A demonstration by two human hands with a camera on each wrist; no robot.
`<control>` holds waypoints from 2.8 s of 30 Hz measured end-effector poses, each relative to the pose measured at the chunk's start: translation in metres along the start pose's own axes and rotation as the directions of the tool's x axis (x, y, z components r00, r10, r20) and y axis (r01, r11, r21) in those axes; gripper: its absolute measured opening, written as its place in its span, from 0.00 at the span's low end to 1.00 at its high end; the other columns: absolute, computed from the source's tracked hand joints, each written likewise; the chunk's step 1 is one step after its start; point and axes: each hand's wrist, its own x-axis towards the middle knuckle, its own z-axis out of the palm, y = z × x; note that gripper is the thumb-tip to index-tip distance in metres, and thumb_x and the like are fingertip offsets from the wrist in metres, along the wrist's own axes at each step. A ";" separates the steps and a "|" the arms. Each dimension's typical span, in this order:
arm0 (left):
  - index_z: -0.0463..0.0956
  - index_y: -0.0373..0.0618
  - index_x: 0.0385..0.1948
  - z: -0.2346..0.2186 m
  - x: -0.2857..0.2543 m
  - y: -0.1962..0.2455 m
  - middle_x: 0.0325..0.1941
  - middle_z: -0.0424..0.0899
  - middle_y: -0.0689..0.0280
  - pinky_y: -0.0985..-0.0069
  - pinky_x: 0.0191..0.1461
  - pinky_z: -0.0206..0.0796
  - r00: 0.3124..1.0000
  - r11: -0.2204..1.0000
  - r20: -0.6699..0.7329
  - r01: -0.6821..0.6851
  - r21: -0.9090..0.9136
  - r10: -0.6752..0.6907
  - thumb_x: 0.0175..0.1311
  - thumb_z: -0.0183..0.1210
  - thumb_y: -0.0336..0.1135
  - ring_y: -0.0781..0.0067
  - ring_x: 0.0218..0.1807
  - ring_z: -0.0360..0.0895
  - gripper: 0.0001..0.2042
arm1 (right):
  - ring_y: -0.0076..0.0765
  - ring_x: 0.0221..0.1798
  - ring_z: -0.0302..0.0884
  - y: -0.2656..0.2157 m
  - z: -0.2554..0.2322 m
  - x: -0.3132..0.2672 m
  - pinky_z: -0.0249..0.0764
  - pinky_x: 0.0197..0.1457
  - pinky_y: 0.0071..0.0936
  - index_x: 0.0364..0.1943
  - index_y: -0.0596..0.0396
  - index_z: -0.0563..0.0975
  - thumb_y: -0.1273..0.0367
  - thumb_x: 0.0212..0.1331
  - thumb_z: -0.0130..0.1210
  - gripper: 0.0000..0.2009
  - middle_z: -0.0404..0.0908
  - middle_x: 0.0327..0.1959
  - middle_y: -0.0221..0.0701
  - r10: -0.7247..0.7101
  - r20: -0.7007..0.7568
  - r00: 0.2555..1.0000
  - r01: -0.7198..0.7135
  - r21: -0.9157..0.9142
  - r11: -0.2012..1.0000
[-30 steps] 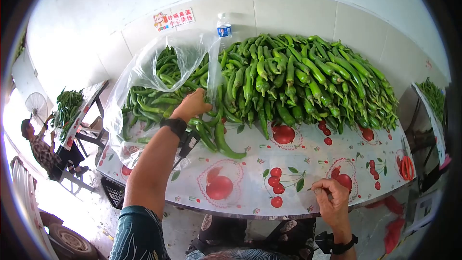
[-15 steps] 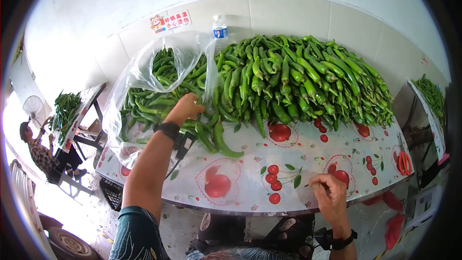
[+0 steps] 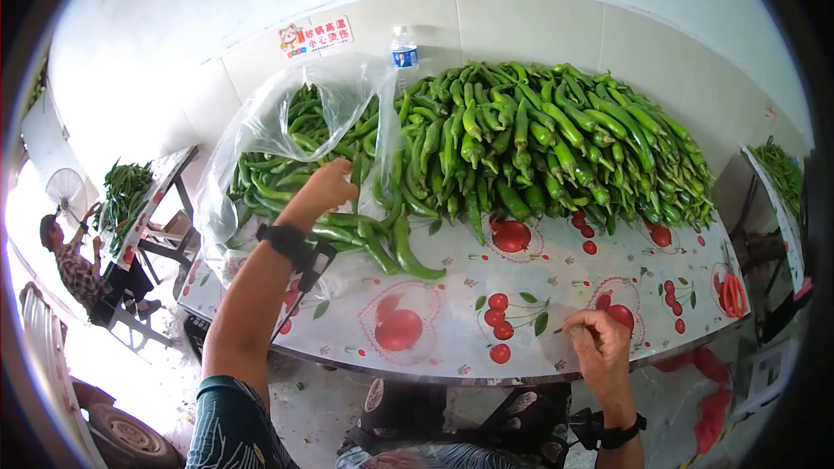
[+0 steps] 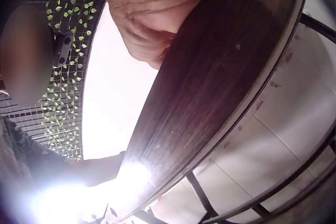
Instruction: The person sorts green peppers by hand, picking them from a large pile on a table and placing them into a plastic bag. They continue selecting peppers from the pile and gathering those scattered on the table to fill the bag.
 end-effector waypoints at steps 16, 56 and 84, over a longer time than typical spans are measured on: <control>0.79 0.39 0.36 -0.047 -0.060 0.026 0.27 0.81 0.63 0.72 0.39 0.68 0.976 0.982 -0.130 -0.162 0.101 0.174 0.49 0.59 0.32 0.74 0.32 0.77 0.12 | 0.18 0.25 0.69 0.000 -0.004 0.001 0.66 0.30 0.17 0.35 0.63 0.76 0.77 0.60 0.54 0.03 0.79 0.28 0.30 -0.023 0.029 0.999 0.023 0.002 1.000; 0.77 0.38 0.40 0.095 -0.196 0.135 0.35 0.84 0.62 0.76 0.40 0.74 0.910 0.870 0.066 -0.367 -0.328 0.409 0.55 0.59 0.25 0.74 0.36 0.81 0.10 | 0.20 0.33 0.74 -0.041 -0.067 0.059 0.72 0.37 0.20 0.45 0.58 0.75 0.73 0.62 0.53 0.09 0.79 0.32 0.28 -0.196 -0.365 0.910 0.192 -0.049 0.980; 0.78 0.43 0.36 0.131 -0.193 0.108 0.28 0.81 0.61 0.67 0.37 0.71 0.816 0.753 -0.182 -0.577 -0.316 0.549 0.54 0.61 0.27 0.57 0.33 0.78 0.08 | 0.47 0.37 0.79 -0.031 -0.027 0.224 0.74 0.41 0.38 0.35 0.54 0.79 0.71 0.56 0.55 0.05 0.82 0.34 0.39 -0.500 -0.131 0.856 0.318 -0.628 0.710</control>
